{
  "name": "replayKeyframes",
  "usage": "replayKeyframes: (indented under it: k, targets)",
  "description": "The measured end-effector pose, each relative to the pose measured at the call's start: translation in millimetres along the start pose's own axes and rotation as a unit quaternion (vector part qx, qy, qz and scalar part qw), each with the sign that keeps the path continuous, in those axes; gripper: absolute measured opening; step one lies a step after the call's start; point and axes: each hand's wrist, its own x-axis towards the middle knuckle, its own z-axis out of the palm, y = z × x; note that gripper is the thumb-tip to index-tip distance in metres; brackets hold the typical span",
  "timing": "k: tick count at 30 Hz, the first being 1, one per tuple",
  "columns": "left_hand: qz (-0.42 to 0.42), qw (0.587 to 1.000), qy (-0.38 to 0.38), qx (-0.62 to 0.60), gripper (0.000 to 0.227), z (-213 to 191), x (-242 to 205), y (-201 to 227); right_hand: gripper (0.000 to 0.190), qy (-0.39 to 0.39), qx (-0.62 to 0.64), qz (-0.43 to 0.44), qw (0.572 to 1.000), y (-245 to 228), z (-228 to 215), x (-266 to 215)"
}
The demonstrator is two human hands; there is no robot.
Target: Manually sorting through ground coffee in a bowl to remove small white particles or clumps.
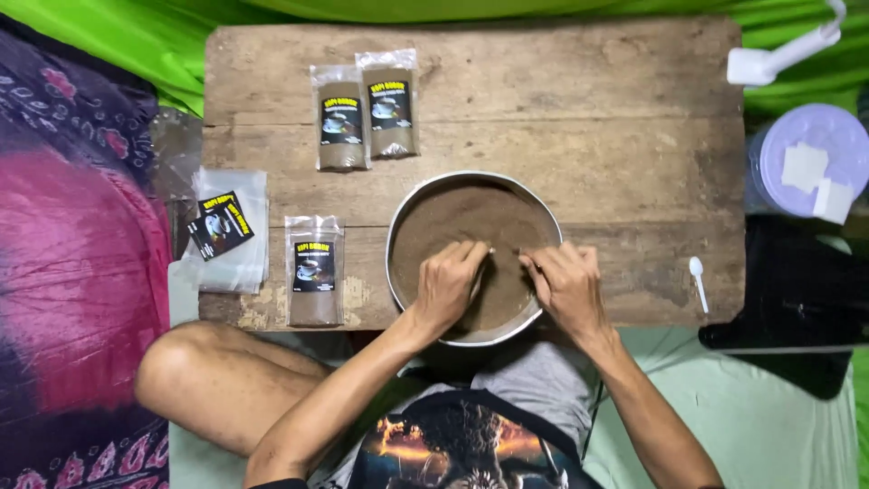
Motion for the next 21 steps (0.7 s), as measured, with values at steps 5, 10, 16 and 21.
replayKeyframes:
  k: [5, 10, 16, 21]
  targets:
    - [-0.022, 0.999, -0.010, -0.028, 0.008, 23.4, 3.8, -6.2, 0.011, 0.014, -0.013, 0.024, 1.000, 14.4, 12.8, -2.6]
    - [-0.034, 0.998, -0.047, -0.027, 0.006, 34.4, 8.1, -14.5, 0.010, 0.023, -0.014, 0.055, 0.998, 21.9, 19.3, 1.5]
    - [-0.042, 0.998, -0.020, -0.041, 0.006, 12.2, 19.7, -18.6, 0.010, 0.025, -0.014, 0.062, 0.998, 11.1, 22.2, 24.6]
    - [-0.065, 0.996, -0.041, -0.043, 0.013, 11.6, 13.1, -31.6, 0.010, 0.004, 0.029, 0.055, 0.998, -3.3, 28.7, 40.0]
